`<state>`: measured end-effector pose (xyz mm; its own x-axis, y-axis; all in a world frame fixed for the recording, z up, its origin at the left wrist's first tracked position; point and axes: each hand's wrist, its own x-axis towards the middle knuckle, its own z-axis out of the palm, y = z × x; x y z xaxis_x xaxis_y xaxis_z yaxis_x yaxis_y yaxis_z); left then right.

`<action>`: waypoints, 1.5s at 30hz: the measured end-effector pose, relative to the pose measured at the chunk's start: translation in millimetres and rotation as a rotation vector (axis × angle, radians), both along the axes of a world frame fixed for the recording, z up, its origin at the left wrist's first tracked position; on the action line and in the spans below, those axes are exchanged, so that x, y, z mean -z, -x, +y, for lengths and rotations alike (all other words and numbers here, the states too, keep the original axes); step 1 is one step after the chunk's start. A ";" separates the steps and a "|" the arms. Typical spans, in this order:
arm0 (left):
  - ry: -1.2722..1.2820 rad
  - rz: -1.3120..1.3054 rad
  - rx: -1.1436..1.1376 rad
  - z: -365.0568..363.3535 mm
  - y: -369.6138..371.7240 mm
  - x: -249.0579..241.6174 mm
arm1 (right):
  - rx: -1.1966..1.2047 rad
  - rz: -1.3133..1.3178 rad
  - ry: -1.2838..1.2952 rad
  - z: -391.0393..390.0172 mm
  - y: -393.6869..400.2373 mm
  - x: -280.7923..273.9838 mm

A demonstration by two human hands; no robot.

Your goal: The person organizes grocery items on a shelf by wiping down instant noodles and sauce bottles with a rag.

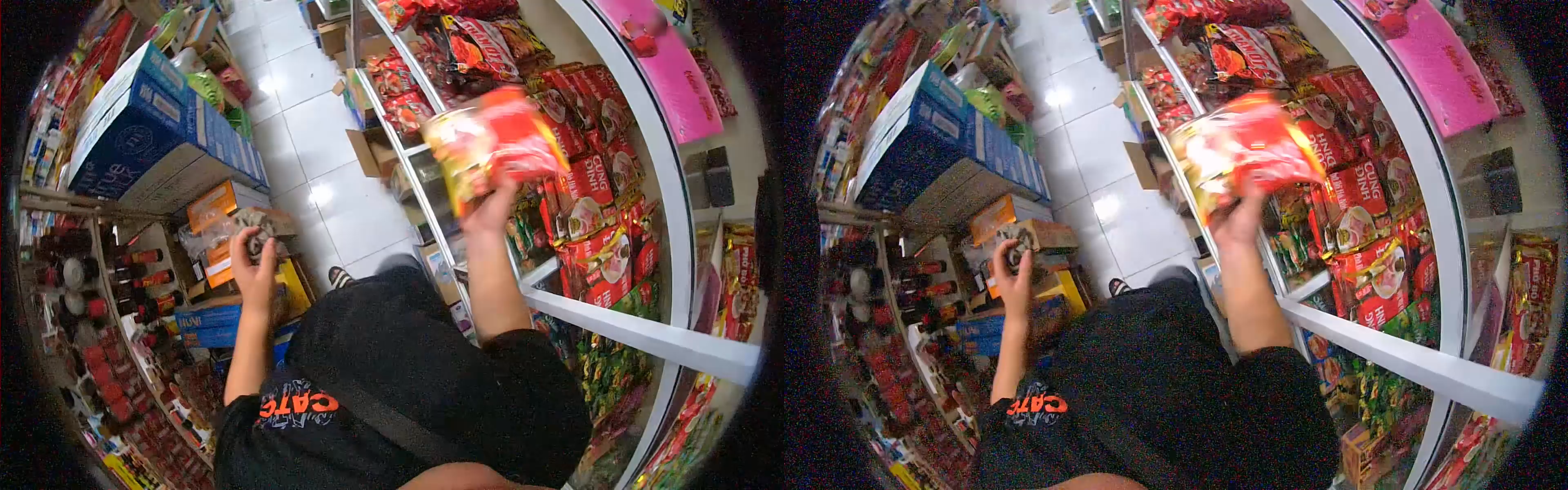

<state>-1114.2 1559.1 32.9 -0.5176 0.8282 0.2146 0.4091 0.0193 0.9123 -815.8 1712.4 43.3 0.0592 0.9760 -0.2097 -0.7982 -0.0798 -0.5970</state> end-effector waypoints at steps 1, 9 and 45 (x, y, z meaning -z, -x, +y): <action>0.082 -0.020 -0.005 5.1 18.6 21.5 | 0.165 0.080 -0.052 12.7 -7.7 -8.5; 0.201 -0.239 0.201 106.9 8.7 27.9 | 0.147 0.023 0.102 84.6 -84.6 20.6; 0.486 -0.698 0.492 287.6 187.5 43.6 | 0.498 -0.549 0.130 182.8 77.5 13.5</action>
<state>-1301.8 1846.7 -10.6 0.0274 0.9024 -0.4299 -0.1562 0.4287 0.8898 -893.3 1895.2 29.8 0.6162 0.7759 -0.1351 -0.3492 0.1154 -0.9299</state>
